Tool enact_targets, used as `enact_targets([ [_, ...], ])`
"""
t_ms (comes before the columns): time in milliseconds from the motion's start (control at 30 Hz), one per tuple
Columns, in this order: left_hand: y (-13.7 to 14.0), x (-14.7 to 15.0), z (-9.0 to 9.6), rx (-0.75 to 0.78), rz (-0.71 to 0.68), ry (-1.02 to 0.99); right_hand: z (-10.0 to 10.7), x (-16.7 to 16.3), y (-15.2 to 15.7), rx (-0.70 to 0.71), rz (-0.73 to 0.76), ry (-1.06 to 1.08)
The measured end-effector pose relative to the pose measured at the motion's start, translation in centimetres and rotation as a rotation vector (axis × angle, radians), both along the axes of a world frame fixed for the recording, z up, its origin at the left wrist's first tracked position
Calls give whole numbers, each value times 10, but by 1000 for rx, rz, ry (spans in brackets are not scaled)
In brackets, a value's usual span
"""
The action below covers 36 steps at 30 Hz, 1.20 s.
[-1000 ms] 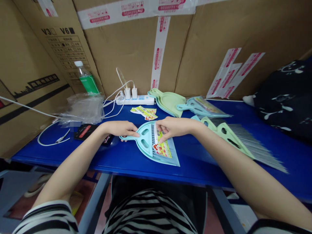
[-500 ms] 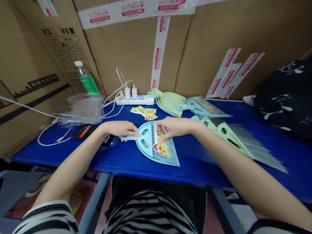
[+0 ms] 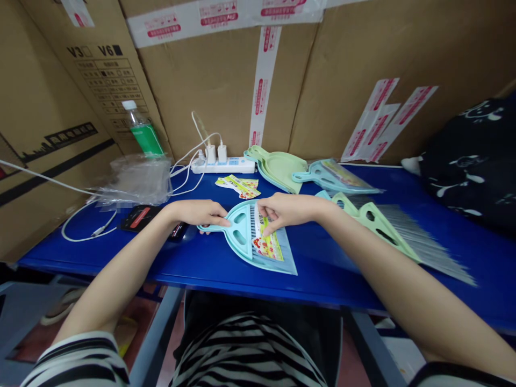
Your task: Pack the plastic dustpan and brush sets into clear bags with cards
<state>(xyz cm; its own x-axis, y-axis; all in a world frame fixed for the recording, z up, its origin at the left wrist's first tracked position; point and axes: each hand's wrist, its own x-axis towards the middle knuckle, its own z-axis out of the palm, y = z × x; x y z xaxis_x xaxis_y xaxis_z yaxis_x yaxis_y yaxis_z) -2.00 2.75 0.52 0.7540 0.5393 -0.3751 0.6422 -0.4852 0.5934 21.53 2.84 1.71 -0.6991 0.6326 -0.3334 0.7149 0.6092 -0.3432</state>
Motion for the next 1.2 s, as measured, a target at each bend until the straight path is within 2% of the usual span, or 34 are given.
enact_targets([
  [1200, -1, 1, 1, 2, 13, 5, 0, -3, -2, 8, -17, -5],
])
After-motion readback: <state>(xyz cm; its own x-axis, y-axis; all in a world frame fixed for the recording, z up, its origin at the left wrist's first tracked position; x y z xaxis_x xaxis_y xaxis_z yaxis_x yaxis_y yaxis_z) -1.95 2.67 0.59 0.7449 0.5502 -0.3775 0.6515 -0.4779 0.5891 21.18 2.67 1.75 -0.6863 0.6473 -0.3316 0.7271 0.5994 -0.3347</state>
